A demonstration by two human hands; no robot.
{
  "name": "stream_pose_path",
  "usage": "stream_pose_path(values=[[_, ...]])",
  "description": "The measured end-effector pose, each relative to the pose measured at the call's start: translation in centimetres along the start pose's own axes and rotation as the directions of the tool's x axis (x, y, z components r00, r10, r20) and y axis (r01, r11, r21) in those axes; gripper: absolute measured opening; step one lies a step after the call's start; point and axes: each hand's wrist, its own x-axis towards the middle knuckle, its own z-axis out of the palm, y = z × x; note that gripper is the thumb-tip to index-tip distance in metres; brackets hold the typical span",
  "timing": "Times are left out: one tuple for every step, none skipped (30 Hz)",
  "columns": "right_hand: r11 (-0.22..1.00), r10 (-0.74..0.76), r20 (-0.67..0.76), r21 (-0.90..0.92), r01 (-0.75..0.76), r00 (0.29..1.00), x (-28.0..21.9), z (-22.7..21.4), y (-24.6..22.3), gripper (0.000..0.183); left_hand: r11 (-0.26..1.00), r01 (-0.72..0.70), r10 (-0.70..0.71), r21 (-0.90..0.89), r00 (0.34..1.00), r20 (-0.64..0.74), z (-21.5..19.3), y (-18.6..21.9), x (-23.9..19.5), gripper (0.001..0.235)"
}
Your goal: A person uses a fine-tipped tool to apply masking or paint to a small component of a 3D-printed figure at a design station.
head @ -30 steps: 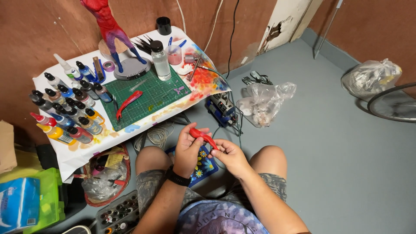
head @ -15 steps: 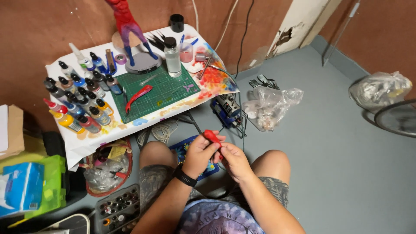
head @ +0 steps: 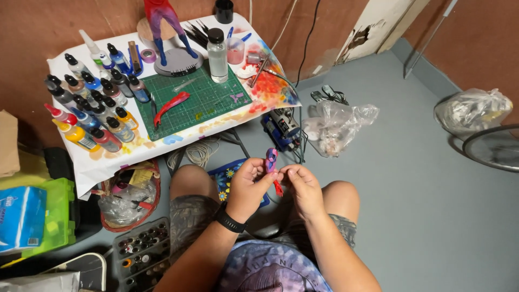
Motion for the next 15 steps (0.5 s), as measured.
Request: stream_pose_path(values=[[1.0, 0.0, -0.005, -0.001, 0.0, 1.0, -0.1, 0.0, -0.6, 0.021, 1.0, 0.003, -0.003, -0.001, 1.0, 0.004, 0.0, 0.0, -0.1, 0.021], [0.997, -0.064, -0.012, -0.031, 0.064, 0.998, -0.2, 0.1, -1.2, 0.017, 1.0, 0.012, -0.012, 0.021, 1.0, 0.001, 0.0, 0.0, -0.2, 0.021], [0.99, -0.128, -0.017, -0.063, 0.127, 0.992, -0.4, 0.1, -1.8, 0.013, 0.999, 0.022, -0.022, 0.043, 1.0, -0.001, 0.1, 0.0, -0.3, 0.021], [0.99, -0.13, -0.021, -0.063, 0.128, 0.991, -0.5, 0.3, -2.4, 0.013, 0.999, 0.022, -0.023, 0.043, 1.0, 0.003, 0.1, -0.1, -0.3, 0.021], [0.972, -0.197, -0.001, -0.13, 0.195, 0.98, -0.7, 0.5, -3.0, 0.01, 0.998, 0.016, -0.015, 0.053, 1.0, -0.002, 0.1, -0.2, -0.4, 0.024], [0.945, -0.262, 0.022, -0.195, 0.261, 0.965, -0.9, 0.7, -3.7, 0.009, 0.998, 0.009, -0.009, 0.062, 1.0, -0.006, 0.1, -0.3, -0.4, 0.027], [0.945, -0.263, 0.019, -0.197, 0.261, 0.965, -0.9, 0.7, -3.7, 0.009, 0.998, 0.01, -0.01, 0.061, 1.0, -0.002, 0.2, -0.3, -0.4, 0.027], [0.913, -0.345, 0.037, -0.219, 0.344, 0.938, -0.9, 0.6, -3.6, 0.01, 0.997, 0.013, -0.012, 0.08, 1.0, -0.005, 0.2, -0.4, -0.5, 0.029], [0.873, -0.424, 0.058, -0.241, 0.424, 0.904, -0.9, 0.6, -3.6, 0.011, 0.995, 0.015, -0.014, 0.099, 1.0, -0.007, 0.3, -0.4, -0.5, 0.03], [0.873, -0.424, 0.052, -0.243, 0.423, 0.904, -0.8, 0.7, -4.1, 0.011, 0.995, 0.018, -0.017, 0.099, 1.0, -0.002, 0.4, -0.6, -0.6, 0.03], [0.808, -0.491, 0.094, -0.322, 0.493, 0.866, -0.6, 0.8, -4.7, 0.012, 0.995, 0.01, -0.01, 0.1, 1.0, -0.004, 0.4, -0.9, -0.7, 0.032], [0.731, -0.551, 0.141, -0.394, 0.557, 0.823, -0.5, 0.9, -5.2, 0.013, 0.995, 0.003, -0.002, 0.101, 1.0, -0.004, 0.5, -1.1, -0.8, 0.035], [0.73, -0.551, 0.135, -0.398, 0.555, 0.823, -0.6, 1.3, -5.7, 0.013, 0.995, 0.005, -0.005, 0.1, 1.0, 0.002, 0.6, -0.9, -0.8, 0.035], [0.677, -0.592, 0.166, -0.427, 0.599, 0.788, -0.7, 1.7, -6.2, 0.013, 0.994, 0.007, -0.008, 0.113, 1.0, 0.007, 0.7, -0.7, -0.9, 0.036], [0.621, -0.63, 0.198, -0.454, 0.64, 0.751, -0.8, 2.0, -6.8, 0.012, 0.992, 0.009, -0.01, 0.125, 1.0, 0.013, 0.8, -0.6, -1.0, 0.037]])
